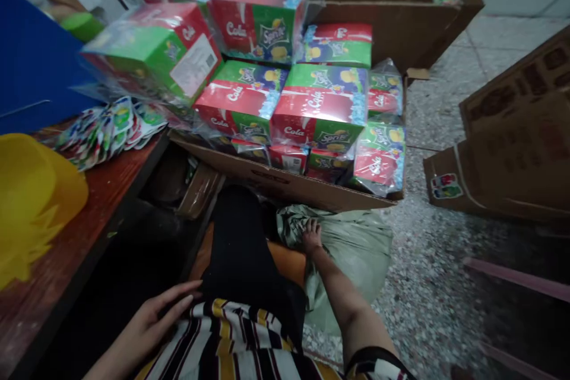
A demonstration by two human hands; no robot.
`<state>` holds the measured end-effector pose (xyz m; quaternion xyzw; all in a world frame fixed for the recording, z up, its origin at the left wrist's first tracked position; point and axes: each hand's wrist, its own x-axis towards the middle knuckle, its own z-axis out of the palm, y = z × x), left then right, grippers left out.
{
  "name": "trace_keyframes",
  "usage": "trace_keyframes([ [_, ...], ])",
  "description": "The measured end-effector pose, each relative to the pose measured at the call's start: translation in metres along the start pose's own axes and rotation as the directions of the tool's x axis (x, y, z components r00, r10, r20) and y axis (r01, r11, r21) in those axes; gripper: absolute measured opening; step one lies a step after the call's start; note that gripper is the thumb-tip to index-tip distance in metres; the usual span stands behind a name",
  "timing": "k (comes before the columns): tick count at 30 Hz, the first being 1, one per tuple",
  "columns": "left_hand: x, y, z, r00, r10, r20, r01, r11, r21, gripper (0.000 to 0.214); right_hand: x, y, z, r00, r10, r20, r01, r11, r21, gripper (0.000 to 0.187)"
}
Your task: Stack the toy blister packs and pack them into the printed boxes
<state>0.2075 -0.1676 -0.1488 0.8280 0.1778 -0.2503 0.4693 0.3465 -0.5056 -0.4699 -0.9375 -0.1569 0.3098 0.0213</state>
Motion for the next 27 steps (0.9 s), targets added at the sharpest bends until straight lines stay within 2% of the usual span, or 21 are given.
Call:
trace_keyframes([
  [4,-0.019,-0.005,-0.006,0.999,-0.039,-0.018,0.038,0.999,-0.038,0.044,-0.017,0.000,-0.008,0.994,0.107,0.031,-0.104,0.990,-0.093,0.067],
  [9,-0.034,-0.022,-0.017,0.996,-0.068,-0.054,0.062,0.993,-0.105,0.043,-0.025,0.001,-0.007,0.992,0.123,-0.003,-0.122,0.980,-0.155,0.058],
  [15,-0.044,-0.031,-0.021,0.994,-0.084,-0.069,0.070,0.981,-0.178,0.046,-0.036,0.004,-0.008,0.985,0.174,0.000,-0.173,0.979,-0.110,0.071],
  [21,-0.038,-0.045,-0.022,0.995,-0.054,-0.084,0.038,0.984,-0.173,0.046,-0.043,0.022,-0.011,0.978,0.207,-0.001,-0.207,0.977,-0.055,0.091],
  [27,-0.034,-0.053,-0.021,0.997,-0.008,-0.075,-0.007,0.981,-0.191,0.044,-0.061,0.030,-0.018,0.961,0.270,-0.054,-0.270,0.963,0.007,0.097],
])
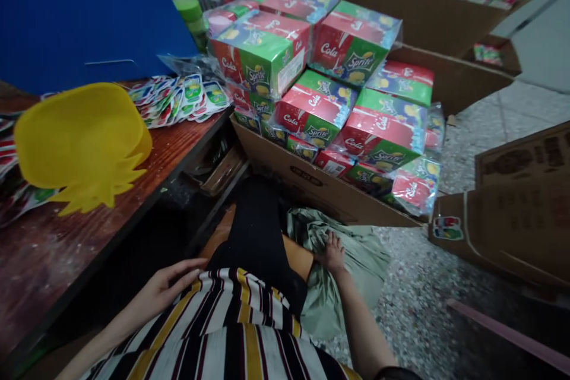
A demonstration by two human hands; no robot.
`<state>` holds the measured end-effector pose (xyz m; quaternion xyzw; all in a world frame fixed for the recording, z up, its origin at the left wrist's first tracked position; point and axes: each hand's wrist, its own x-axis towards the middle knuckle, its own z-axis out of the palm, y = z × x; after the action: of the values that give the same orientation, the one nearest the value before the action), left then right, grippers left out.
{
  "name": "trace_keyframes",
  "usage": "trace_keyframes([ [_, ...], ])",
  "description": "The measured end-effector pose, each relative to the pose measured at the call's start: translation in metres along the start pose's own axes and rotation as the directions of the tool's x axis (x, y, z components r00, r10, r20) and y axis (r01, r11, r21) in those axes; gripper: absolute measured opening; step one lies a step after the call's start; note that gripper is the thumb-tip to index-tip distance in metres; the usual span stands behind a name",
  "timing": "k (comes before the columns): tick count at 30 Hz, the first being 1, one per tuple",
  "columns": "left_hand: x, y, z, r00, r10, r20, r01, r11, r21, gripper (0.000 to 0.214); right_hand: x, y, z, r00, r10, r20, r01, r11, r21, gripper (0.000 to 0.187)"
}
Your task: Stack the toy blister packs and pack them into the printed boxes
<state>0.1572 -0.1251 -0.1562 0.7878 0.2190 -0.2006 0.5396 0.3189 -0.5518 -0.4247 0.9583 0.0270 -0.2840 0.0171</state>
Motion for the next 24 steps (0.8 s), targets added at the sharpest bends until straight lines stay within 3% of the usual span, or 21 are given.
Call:
trace_keyframes([
  [5,0.000,-0.003,-0.003,1.000,-0.018,0.022,0.018,0.999,-0.028,0.047,-0.021,0.005,-0.011,0.997,0.061,-0.052,-0.060,0.998,0.014,0.097],
  [10,-0.001,-0.009,-0.004,0.999,-0.030,0.027,0.032,0.997,-0.069,0.051,-0.041,0.009,-0.024,0.994,0.037,-0.103,-0.034,0.999,0.029,0.094],
  [16,0.003,-0.014,-0.004,1.000,-0.011,0.006,0.011,0.998,-0.059,0.050,-0.039,0.009,-0.026,0.988,-0.002,-0.157,0.016,0.996,0.089,0.098],
  [24,0.003,-0.020,-0.011,1.000,0.029,0.008,-0.029,0.999,-0.040,0.050,-0.049,-0.001,-0.043,0.982,0.107,-0.153,-0.095,0.992,0.084,0.104],
])
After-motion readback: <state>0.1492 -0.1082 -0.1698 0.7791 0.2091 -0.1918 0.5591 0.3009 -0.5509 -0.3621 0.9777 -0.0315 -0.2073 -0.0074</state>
